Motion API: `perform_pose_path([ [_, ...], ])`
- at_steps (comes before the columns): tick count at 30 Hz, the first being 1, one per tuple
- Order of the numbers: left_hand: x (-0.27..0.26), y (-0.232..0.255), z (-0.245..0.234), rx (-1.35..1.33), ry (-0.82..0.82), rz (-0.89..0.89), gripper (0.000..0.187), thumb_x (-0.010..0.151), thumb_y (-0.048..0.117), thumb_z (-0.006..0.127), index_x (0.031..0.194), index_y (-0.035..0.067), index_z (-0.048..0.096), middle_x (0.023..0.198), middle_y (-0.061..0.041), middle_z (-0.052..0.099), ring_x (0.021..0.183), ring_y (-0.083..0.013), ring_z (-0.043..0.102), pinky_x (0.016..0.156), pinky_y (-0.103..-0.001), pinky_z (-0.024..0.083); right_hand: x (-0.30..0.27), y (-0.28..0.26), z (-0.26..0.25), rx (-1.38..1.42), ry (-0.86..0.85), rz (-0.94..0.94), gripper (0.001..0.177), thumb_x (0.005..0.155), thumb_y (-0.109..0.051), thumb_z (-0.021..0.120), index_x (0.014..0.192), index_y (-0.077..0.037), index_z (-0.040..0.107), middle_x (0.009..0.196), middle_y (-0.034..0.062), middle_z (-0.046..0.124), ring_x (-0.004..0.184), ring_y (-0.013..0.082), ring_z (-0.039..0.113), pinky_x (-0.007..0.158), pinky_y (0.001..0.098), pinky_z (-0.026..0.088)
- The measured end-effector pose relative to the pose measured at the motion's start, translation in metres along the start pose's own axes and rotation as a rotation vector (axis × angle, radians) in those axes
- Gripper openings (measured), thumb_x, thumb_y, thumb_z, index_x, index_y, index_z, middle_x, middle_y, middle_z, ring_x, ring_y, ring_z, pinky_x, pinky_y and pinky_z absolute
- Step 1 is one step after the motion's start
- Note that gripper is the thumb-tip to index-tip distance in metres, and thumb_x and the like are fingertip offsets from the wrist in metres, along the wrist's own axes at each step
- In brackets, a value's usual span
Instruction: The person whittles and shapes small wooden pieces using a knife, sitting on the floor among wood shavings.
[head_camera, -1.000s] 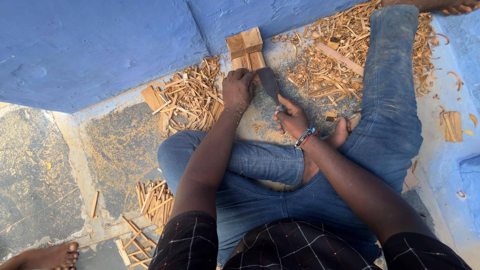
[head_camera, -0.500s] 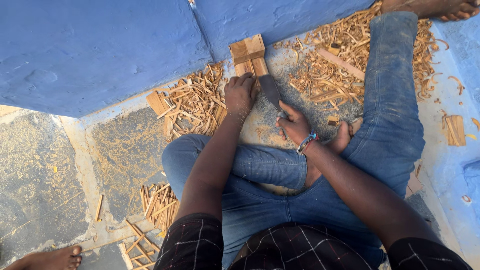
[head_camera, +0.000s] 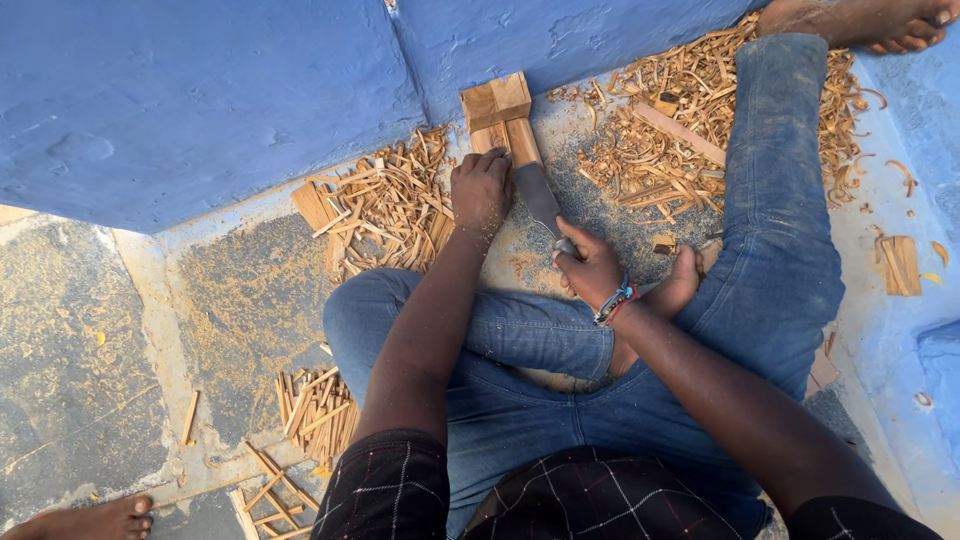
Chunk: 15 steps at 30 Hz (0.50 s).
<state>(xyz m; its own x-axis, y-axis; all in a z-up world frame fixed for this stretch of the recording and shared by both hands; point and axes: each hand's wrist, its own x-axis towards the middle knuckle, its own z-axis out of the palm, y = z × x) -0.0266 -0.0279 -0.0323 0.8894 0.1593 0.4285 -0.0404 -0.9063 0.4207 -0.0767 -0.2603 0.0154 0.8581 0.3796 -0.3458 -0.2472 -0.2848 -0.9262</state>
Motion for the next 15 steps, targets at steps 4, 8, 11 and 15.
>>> perform_pose_path([
  [4, 0.0, 0.0, 0.001, 0.043, 0.018, 0.032, 0.036, 0.085, 0.017, 0.07, 0.121, 0.012, 0.071, 0.131, 0.0, 0.069, 0.116, -0.0243, 0.06, 0.099, -0.043, 0.045, -0.001, -0.001, 0.007, 0.026, -0.012, 0.011, 0.062, 0.095, -0.005, 0.064, 0.154, -0.014, 0.049, 0.084, 0.0044, 0.066, 0.054, 0.0068, 0.056, 0.041, 0.0247, 0.047],
  [8, 0.002, 0.0, 0.003, 0.056, 0.016, 0.033, 0.033, 0.088, 0.016, 0.067, 0.12, 0.013, 0.071, 0.131, 0.001, 0.069, 0.117, -0.0235, 0.06, 0.099, -0.043, 0.044, 0.001, 0.004, 0.009, 0.026, -0.012, 0.017, 0.062, 0.095, -0.005, 0.062, 0.155, -0.015, 0.047, 0.085, 0.0042, 0.067, 0.054, 0.0069, 0.056, 0.041, 0.025, 0.047],
  [11, 0.0, 0.0, 0.002, 0.059, 0.002, 0.037, 0.033, 0.087, 0.015, 0.067, 0.12, 0.012, 0.071, 0.131, 0.0, 0.069, 0.117, -0.0233, 0.06, 0.099, -0.043, 0.045, 0.002, 0.008, 0.01, 0.047, -0.022, 0.006, 0.062, 0.095, -0.005, 0.062, 0.155, -0.014, 0.047, 0.085, 0.0047, 0.066, 0.053, 0.0073, 0.056, 0.041, 0.0254, 0.047],
  [15, 0.005, 0.0, 0.0, 0.05, 0.034, 0.059, 0.031, 0.089, 0.015, 0.067, 0.119, 0.012, 0.071, 0.128, -0.001, 0.069, 0.116, -0.0236, 0.06, 0.099, -0.043, 0.044, 0.014, 0.006, 0.011, 0.031, -0.022, 0.004, 0.061, 0.096, -0.006, 0.061, 0.155, -0.015, 0.048, 0.085, 0.0047, 0.067, 0.053, 0.0071, 0.056, 0.042, 0.0254, 0.047],
])
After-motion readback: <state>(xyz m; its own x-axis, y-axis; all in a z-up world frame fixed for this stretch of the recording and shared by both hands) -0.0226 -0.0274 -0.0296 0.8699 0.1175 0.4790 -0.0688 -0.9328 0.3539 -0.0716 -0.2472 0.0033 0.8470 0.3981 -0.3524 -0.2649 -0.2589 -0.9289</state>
